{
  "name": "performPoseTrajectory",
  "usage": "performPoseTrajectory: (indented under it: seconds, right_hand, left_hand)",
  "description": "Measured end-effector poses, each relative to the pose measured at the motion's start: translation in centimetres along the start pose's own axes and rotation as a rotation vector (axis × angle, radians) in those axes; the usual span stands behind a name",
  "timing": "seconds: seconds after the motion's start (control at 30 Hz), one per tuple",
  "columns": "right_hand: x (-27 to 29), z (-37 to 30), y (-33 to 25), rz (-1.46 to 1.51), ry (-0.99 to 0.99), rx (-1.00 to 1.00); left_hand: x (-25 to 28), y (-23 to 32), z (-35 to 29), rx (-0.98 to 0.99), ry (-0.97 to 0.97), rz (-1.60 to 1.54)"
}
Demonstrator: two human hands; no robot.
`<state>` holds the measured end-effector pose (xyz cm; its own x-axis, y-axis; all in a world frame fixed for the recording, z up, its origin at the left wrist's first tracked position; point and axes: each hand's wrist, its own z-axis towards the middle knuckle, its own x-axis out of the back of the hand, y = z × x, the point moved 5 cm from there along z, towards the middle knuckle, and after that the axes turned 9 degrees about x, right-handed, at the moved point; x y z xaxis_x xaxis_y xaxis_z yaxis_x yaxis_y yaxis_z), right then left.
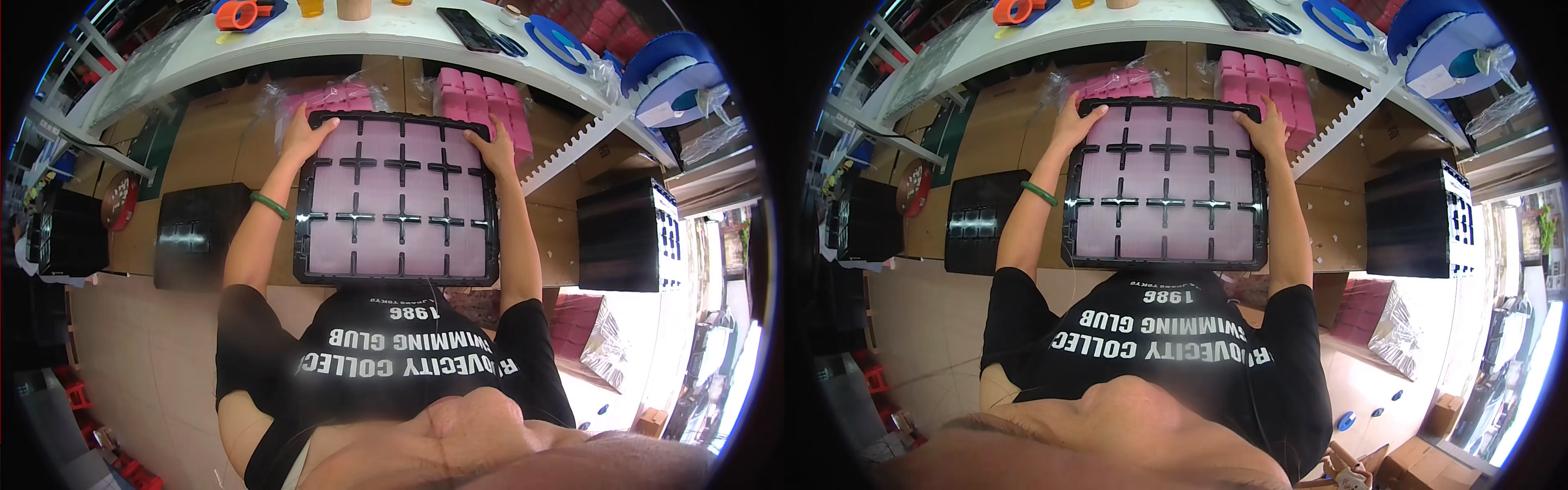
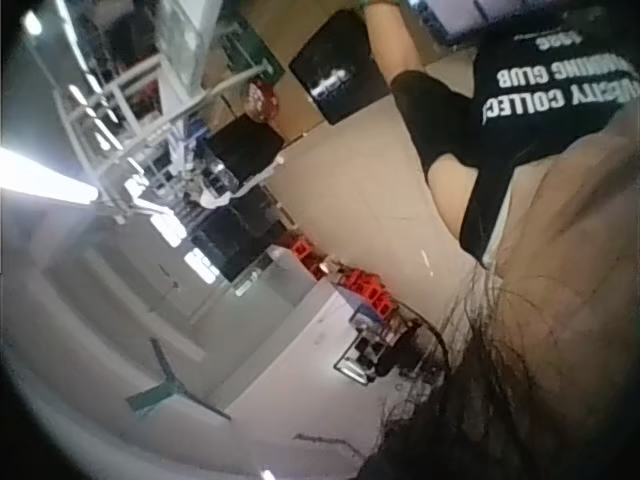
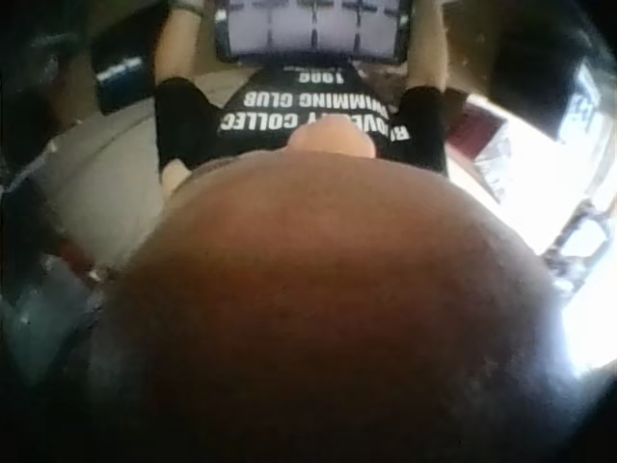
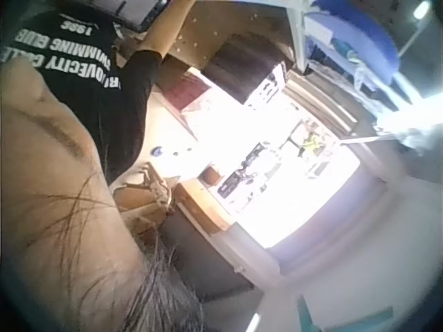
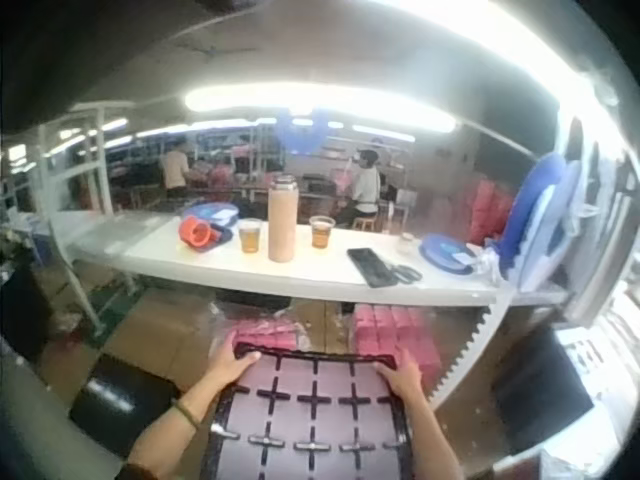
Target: The person applies adhesive stickers from a strip onto black plastic trays, places pink foam grid inserts into the trays, presses them down by hand, and sets the assembled trays aside.
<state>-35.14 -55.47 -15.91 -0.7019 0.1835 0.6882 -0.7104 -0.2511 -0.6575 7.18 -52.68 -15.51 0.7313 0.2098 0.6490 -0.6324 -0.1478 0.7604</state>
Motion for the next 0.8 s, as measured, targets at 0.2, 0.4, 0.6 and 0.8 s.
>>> performPoseTrajectory:
  seconds: [0.2,0.4,0.6,0.8]
  right_hand:
    - [3.7,-5.6,-1.8,0.167,0.105,-0.026]
    - [6.5,-18.3,-6.8,0.008,-0.034,0.062]
    - [7.2,-21.3,-6.8,0.005,-0.18,-0.044]
    - [7.1,-20.9,-6.3,-0.042,-0.234,0.001]
  left_hand:
    - [2.9,0.1,-6.1,-0.041,0.062,-0.176]
    - [5.6,0.5,-20.6,0.005,-0.06,-0.133]
    - [4.6,-1.1,-22.4,0.098,-0.296,-0.279]
    - [4.4,-1.5,-22.2,0.016,-0.395,-0.227]
